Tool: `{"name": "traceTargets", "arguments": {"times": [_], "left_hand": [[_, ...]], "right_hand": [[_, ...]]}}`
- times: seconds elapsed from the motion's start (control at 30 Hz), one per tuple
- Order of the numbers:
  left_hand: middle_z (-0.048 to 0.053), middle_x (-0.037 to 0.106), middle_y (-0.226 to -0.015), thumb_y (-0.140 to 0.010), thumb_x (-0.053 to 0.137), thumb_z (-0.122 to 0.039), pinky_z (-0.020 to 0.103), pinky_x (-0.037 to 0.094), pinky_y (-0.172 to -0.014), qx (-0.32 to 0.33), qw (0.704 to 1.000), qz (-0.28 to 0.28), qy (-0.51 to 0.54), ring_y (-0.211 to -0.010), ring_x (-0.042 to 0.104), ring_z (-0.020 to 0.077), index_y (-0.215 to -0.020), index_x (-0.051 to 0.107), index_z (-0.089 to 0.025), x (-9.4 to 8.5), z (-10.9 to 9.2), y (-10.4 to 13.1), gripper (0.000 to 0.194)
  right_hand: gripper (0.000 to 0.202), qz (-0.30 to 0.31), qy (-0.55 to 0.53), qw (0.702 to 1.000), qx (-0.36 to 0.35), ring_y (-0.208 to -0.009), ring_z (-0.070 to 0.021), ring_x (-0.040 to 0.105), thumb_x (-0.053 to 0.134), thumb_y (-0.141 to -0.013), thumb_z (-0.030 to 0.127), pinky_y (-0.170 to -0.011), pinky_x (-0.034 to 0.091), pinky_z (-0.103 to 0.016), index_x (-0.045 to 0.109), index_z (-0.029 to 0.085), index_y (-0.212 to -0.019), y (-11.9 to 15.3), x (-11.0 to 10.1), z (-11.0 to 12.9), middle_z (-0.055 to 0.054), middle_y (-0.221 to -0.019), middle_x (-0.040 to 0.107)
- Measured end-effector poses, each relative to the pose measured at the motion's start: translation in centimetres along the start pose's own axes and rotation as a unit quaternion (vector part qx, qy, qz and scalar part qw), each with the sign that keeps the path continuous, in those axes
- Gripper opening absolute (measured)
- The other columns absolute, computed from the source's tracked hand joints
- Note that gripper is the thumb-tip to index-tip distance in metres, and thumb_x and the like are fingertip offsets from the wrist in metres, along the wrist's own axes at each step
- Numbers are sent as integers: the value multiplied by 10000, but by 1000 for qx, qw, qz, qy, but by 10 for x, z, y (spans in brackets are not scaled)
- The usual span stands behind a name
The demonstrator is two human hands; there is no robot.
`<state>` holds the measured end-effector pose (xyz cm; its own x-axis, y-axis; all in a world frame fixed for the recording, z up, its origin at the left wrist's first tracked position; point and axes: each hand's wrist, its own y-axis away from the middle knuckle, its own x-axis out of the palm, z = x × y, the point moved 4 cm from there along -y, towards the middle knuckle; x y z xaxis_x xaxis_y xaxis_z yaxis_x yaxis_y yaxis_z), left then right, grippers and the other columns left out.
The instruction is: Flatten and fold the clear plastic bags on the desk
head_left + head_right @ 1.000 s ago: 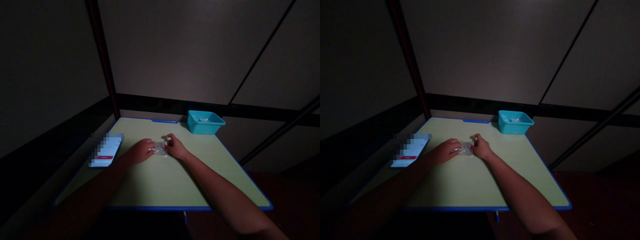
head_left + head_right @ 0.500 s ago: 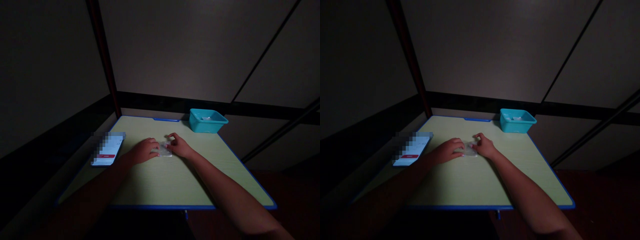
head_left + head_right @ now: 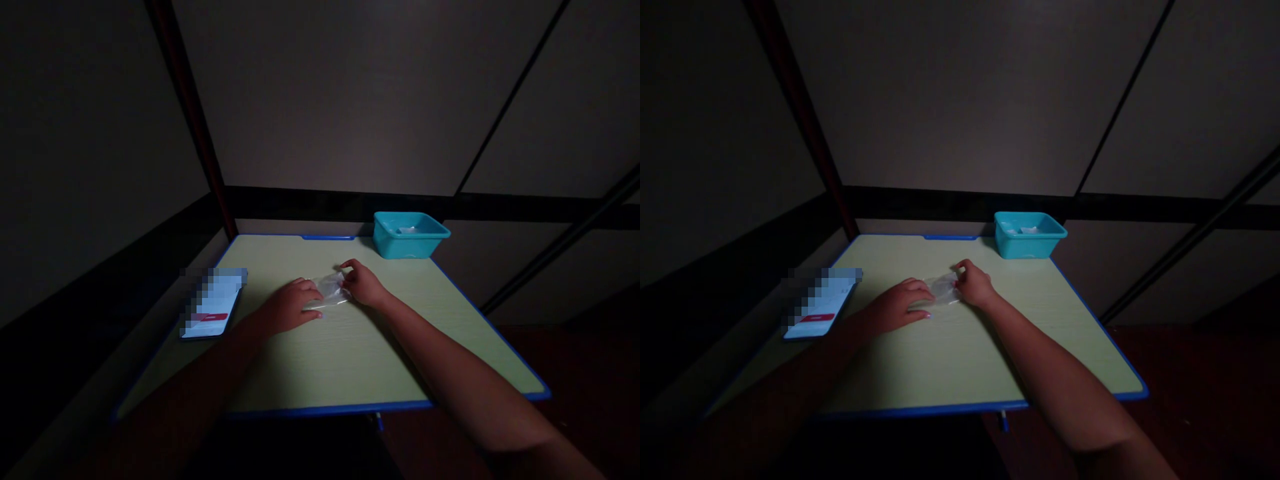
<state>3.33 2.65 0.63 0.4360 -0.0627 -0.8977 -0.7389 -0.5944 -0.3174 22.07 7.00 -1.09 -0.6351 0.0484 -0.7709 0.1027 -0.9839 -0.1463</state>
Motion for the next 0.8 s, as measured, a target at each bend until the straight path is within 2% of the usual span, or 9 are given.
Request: {"name": "traceTargets", "arguments": {"times": [0.17,0.3,0.47,0.6,0.8], "left_hand": [[67,583,-1073,-783,645,-303,356,414,-878,6,1000,-4,4,-997,507,218,-1111,599,-217,1,-6,0,342],[75,572,-1065,-793,627,-300,378,404,-896,10,1000,-21,-9,-1014,489,226,-1110,601,-204,-2,-1,0,332],[58,566,-1035,-806,610,-305,357,416,-886,18,1000,0,2,-988,502,210,-1046,635,-225,-2,2,2,254],[57,567,-1022,-813,603,-311,350,426,-865,17,1000,2,8,-966,510,205,-1038,645,-227,-2,0,3,244],[71,567,-1052,-791,631,-312,356,420,-870,10,1000,0,13,-968,508,214,-1072,632,-215,3,-7,0,298]], "right_hand": [[259,-27,24,998,52,-621,-121,569,635,-758,233,-589,371,-227,564,199,-1004,-6,-3,-6,11,-704,649],[212,-12,61,997,54,-639,-134,568,626,-772,309,-569,341,-234,614,175,-934,-4,-1,-2,-23,-741,660],[245,10,105,993,43,-646,-143,550,581,-799,406,-557,299,-246,634,167,-821,1,-3,9,-37,-751,661],[237,15,163,986,29,-702,-160,561,537,-835,392,-586,286,-258,631,178,-795,6,-4,17,-54,-784,670],[218,-27,177,984,26,-688,-161,564,472,-884,351,-567,277,-252,615,187,-878,6,-6,14,-72,-815,676]]}}
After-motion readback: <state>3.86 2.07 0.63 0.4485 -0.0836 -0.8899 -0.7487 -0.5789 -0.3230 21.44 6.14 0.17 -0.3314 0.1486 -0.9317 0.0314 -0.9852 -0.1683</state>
